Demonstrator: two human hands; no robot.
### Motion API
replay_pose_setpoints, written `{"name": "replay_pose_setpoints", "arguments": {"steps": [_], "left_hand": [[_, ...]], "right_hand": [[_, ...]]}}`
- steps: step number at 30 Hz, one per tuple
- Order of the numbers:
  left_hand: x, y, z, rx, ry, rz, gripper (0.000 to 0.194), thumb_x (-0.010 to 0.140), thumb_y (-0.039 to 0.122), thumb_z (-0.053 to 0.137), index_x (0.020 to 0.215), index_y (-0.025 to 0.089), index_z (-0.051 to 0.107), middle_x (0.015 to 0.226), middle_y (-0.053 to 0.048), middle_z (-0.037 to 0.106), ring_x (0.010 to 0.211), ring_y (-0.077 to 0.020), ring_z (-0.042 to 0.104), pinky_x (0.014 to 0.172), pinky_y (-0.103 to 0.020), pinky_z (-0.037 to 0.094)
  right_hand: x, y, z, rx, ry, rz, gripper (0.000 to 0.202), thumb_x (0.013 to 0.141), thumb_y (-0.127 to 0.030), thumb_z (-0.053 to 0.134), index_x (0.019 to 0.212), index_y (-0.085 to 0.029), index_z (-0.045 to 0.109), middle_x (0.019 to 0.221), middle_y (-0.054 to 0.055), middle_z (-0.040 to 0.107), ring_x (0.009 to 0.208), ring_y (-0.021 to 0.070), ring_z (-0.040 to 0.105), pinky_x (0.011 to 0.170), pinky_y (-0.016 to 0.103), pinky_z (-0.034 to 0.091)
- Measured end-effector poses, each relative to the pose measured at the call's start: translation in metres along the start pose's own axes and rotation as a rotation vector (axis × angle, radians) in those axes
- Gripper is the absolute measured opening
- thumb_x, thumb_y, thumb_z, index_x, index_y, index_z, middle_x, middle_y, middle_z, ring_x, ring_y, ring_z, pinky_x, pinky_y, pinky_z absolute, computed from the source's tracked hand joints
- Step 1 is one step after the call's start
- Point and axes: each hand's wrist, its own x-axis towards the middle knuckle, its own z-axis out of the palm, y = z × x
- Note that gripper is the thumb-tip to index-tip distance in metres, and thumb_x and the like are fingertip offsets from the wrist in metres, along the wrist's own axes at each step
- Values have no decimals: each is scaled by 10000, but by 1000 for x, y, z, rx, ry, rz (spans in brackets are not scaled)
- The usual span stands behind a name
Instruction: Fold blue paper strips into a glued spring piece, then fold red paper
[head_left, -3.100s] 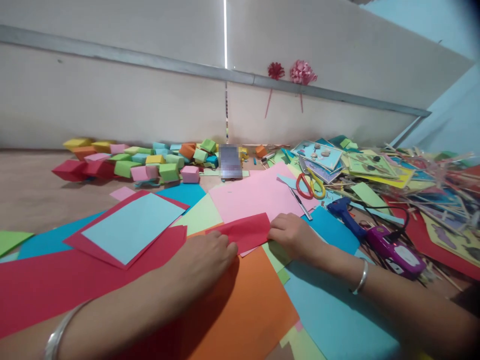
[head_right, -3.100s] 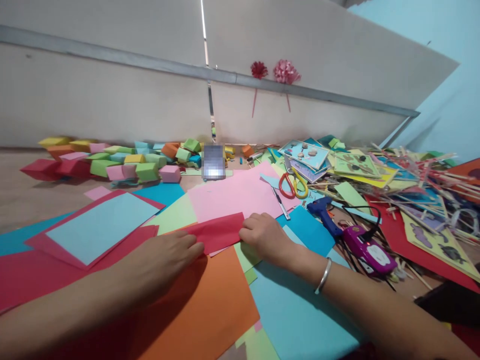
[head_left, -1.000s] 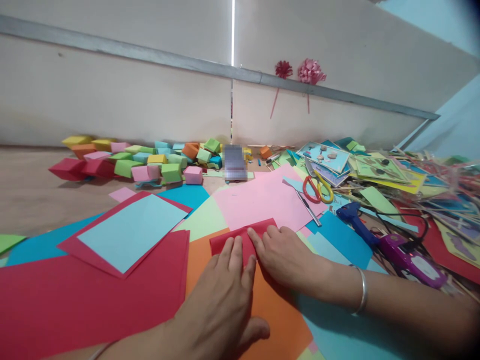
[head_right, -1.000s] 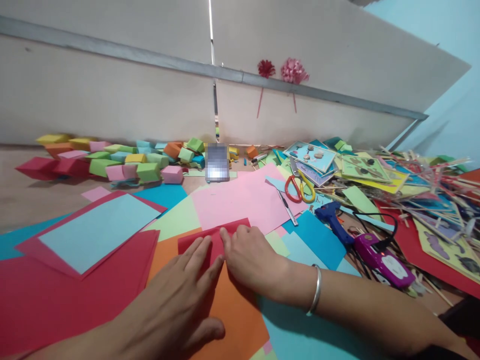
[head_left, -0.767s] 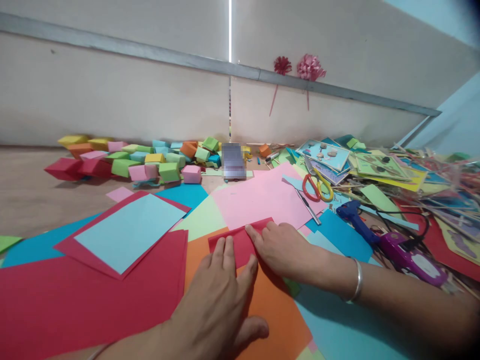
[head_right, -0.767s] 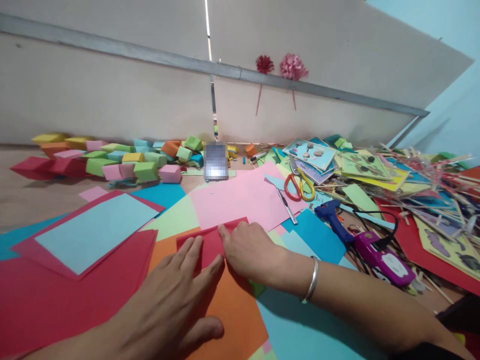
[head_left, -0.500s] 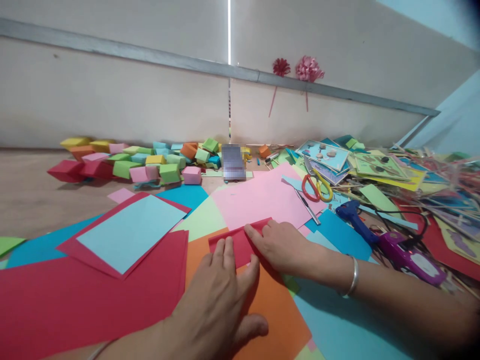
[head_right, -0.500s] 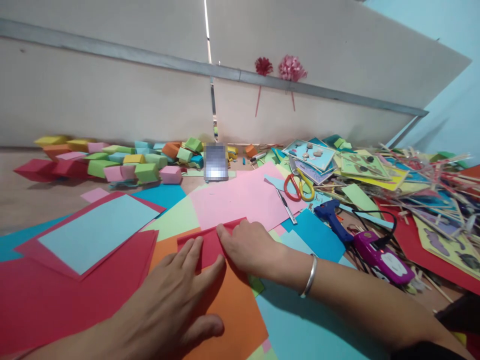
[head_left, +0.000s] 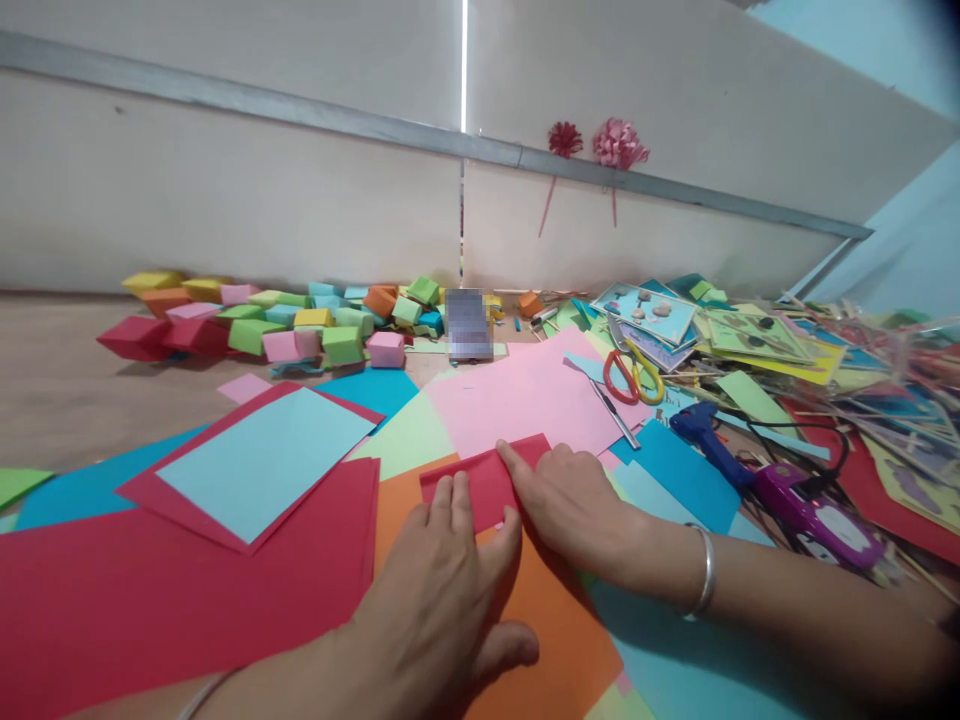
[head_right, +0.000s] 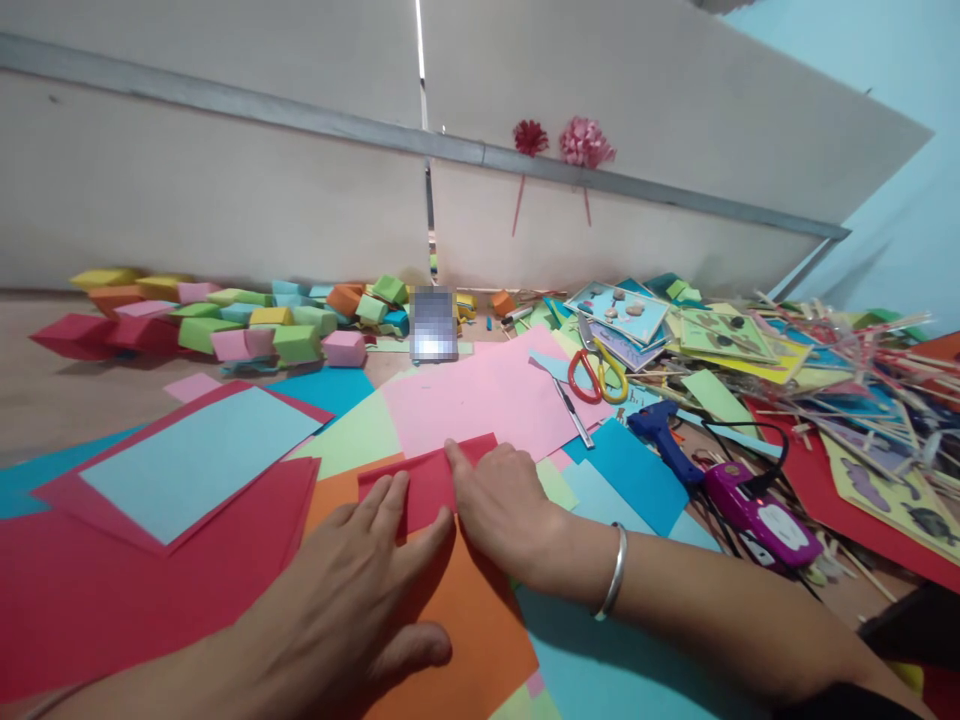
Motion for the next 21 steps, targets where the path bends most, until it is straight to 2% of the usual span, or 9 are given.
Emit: {"name": "replay_pose_setpoints", "arguments": {"steps": [4,7,10,12,15,18,21], "left_hand": [[0,1,0,-1,-5,-5,865,752,660,697,1415,123,557,1482,-386,425,1360,-611,374,955,-710,438],[0,2,-1,-5,-4,-16,855,740,640,724,1407,130,565,1476,-384,436,1357,-607,385,953,-709,442],[0,4,-3,6,4,-25,845,736,612,746,1404,126,570,1470,-397,429,1367,-612,365,955,-706,439],[-1,4,-3,20,18,-17,836,742,606,742,1403,124,571,1463,-403,433,1358,-614,377,933,-710,448],[0,3,1,38,45,-5,831,745,592,741,1402,112,571,1452,-402,448,1343,-611,402,924,-705,454],[0,2,7,47,93,0,876,717,593,761,1418,110,554,1432,-390,481,1320,-610,429,921,-683,464],[0,-2,12,56,161,11,895,676,642,772,1383,127,585,1392,-363,527,1287,-602,461,898,-656,479]], "right_hand": [[0,10,4,4,-29,58,570,917,-40,448,1487,-47,435,866,209,732,803,277,711,579,298,493],[-3,24,7,-3,-45,144,500,907,9,393,1380,-26,552,875,214,735,815,273,714,590,299,489],[-7,33,-1,-30,-30,228,404,908,20,365,1143,-37,689,864,217,725,823,264,714,604,290,479],[-10,32,-10,-58,25,249,387,911,16,359,1107,-48,687,880,216,716,853,266,704,607,284,469],[-8,22,-16,-26,111,64,412,949,-34,372,1303,-80,578,956,189,716,890,261,678,599,284,458],[-1,12,-7,38,90,-165,331,958,-104,443,1239,-78,616,1015,182,712,900,266,653,594,305,458],[5,11,7,35,117,-229,301,959,-111,466,1201,-62,637,1034,182,711,923,273,638,590,324,454]]}}
